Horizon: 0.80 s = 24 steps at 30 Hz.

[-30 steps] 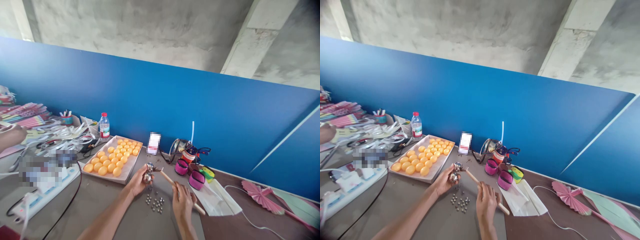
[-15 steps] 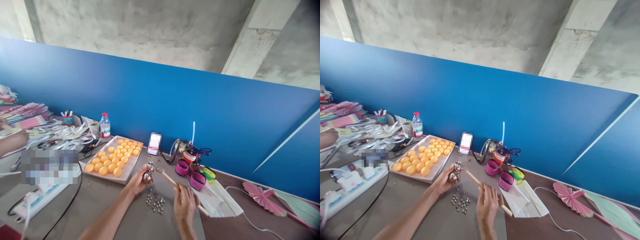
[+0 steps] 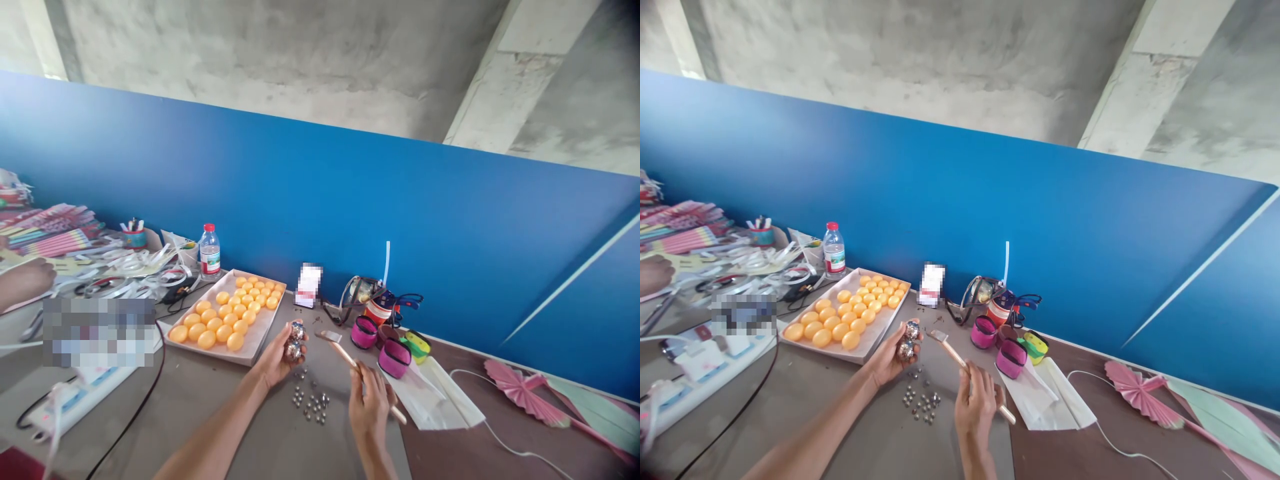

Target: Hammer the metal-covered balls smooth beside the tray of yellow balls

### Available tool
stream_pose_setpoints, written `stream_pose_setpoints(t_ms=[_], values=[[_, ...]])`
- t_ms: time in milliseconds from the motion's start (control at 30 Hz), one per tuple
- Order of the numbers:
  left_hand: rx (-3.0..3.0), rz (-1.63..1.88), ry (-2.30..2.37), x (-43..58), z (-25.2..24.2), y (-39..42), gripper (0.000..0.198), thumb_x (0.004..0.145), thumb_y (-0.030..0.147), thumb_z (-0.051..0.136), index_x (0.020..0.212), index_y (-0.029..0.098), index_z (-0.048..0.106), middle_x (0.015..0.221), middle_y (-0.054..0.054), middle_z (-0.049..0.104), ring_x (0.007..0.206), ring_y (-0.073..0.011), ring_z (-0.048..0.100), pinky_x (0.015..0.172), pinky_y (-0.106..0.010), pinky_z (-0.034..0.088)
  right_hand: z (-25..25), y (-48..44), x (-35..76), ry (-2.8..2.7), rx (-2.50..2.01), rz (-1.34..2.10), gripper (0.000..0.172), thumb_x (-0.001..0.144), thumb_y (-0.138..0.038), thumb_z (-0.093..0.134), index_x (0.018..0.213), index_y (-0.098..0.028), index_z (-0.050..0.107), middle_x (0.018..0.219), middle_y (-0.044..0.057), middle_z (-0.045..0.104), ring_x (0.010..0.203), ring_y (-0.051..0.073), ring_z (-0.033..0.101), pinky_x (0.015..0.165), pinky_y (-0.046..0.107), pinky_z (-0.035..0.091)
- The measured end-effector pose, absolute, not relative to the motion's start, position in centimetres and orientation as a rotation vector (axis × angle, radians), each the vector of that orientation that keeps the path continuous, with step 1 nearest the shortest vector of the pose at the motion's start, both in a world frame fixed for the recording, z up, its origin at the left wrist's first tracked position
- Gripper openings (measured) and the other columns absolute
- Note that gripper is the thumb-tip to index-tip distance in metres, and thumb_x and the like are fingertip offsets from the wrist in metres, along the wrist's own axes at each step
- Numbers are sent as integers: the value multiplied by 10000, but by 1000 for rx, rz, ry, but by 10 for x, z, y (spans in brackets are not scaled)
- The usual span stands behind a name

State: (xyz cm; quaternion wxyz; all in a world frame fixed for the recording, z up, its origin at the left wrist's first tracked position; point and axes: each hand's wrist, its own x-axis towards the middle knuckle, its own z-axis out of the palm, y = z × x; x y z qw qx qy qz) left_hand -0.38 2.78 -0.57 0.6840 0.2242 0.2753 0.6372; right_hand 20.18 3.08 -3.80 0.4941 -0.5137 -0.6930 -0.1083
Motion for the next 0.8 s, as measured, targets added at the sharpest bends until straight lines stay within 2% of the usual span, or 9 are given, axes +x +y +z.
stream_pose_setpoints(t_ms=[133, 300, 500, 633, 800], values=[[524, 1389, 626, -3, -5, 27, 442, 806, 457, 518, 1178, 233, 436, 783, -37, 597, 550, -133, 582, 430, -218, 422, -38, 28, 197, -1750, -1246, -241, 398, 921, -442, 319, 892, -203, 636, 799, 51, 682, 717, 173, 591, 768, 332, 283], [513, 1400, 566, -5, -3, 26, 420, 816, 492, 481, 1139, 226, 450, 796, -40, 591, 566, -121, 573, 457, -215, 427, -35, 27, 198, -1665, -1215, -263, 406, 915, -451, 326, 914, -180, 628, 842, 83, 680, 772, 195, 586, 794, 339, 296], [547, 1363, 626, -1, -4, 26, 410, 809, 498, 484, 1120, 233, 452, 723, -20, 574, 536, -141, 569, 415, -220, 413, -37, 28, 199, -1738, -1251, -206, 423, 915, -462, 311, 890, -192, 637, 812, 65, 681, 730, 183, 580, 761, 329, 288], [518, 1382, 549, -3, -4, 26, 373, 804, 497, 494, 1055, 221, 477, 726, -11, 565, 538, -123, 563, 431, -213, 415, -36, 28, 199, -1658, -1224, -247, 405, 913, -457, 330, 910, -181, 628, 845, 73, 679, 776, 186, 584, 785, 328, 290], [461, 1373, 601, -3, -6, 28, 318, 803, 471, 511, 936, 182, 495, 686, -16, 562, 508, -122, 552, 398, -208, 396, -39, 30, 197, -1764, -1216, -215, 383, 923, -428, 326, 896, -203, 635, 812, 48, 681, 726, 168, 585, 760, 318, 282]])
